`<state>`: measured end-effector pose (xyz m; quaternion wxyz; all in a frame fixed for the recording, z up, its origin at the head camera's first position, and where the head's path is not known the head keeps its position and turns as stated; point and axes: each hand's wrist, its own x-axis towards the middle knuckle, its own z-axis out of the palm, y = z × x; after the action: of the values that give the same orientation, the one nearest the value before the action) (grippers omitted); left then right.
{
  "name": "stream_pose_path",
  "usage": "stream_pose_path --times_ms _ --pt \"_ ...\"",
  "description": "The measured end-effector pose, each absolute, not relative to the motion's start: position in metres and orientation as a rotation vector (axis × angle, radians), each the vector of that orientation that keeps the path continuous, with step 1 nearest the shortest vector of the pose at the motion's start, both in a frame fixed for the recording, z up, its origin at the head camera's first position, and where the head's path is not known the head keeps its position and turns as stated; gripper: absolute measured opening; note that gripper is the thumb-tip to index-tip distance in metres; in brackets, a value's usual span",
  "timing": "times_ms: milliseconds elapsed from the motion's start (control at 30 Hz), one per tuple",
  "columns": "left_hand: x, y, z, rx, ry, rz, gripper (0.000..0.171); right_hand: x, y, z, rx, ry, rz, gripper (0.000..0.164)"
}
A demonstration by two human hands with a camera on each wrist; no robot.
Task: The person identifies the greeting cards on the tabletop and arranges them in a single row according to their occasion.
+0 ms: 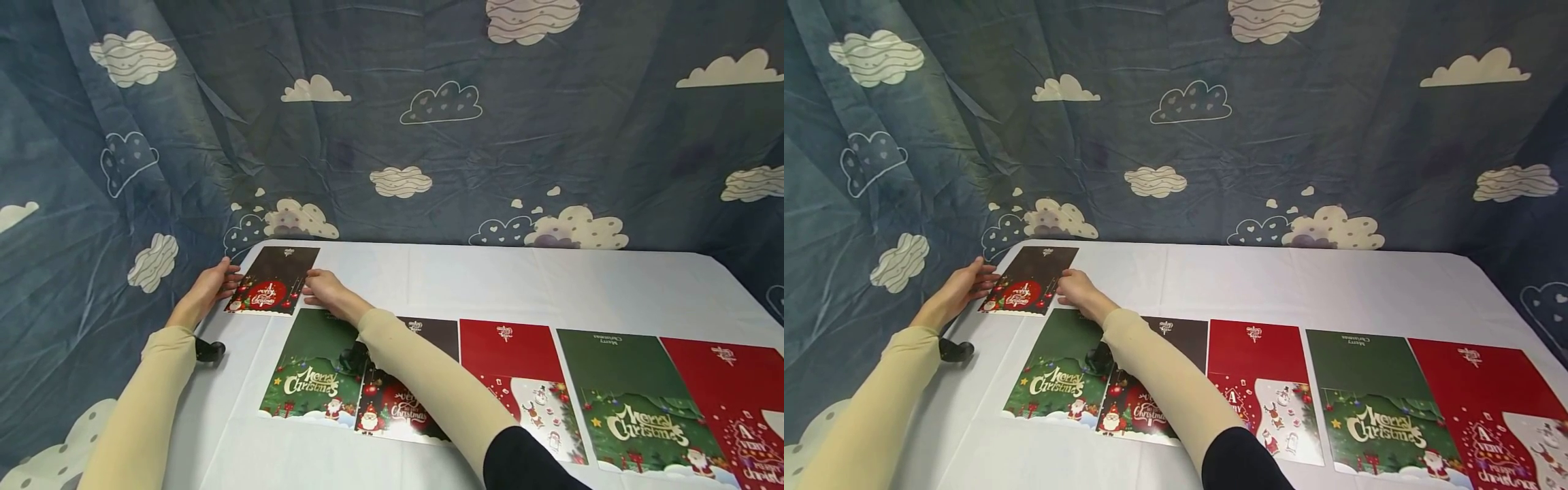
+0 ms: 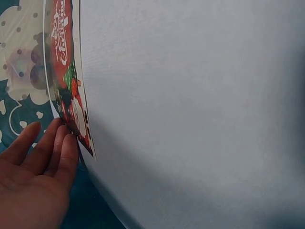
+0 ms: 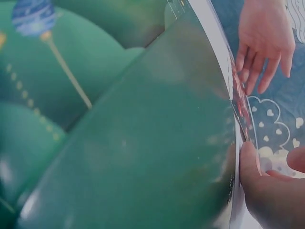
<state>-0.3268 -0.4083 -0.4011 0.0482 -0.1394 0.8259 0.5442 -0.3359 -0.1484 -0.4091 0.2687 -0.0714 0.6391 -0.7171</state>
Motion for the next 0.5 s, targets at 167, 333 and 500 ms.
stream_pose_path --times_ms 167,333,500 --pt "-0.333 -0.415 -0.409 -0.476 2.488 1.711 0.069 -0.335 -0.147 -0.408 -0.205 1.735 -1.934 0.046" --pt "-0.346 -0.43 -0.426 -0.431 2.54 1.73 0.073 -0.334 -0.143 -0.405 -0.206 1.76 -1.924 0.048" --pt "-0.357 -0.444 -0.44 -0.417 2.615 1.717 0.078 -0.333 -0.13 -0.399 -0.24 1.802 -1.921 0.047"
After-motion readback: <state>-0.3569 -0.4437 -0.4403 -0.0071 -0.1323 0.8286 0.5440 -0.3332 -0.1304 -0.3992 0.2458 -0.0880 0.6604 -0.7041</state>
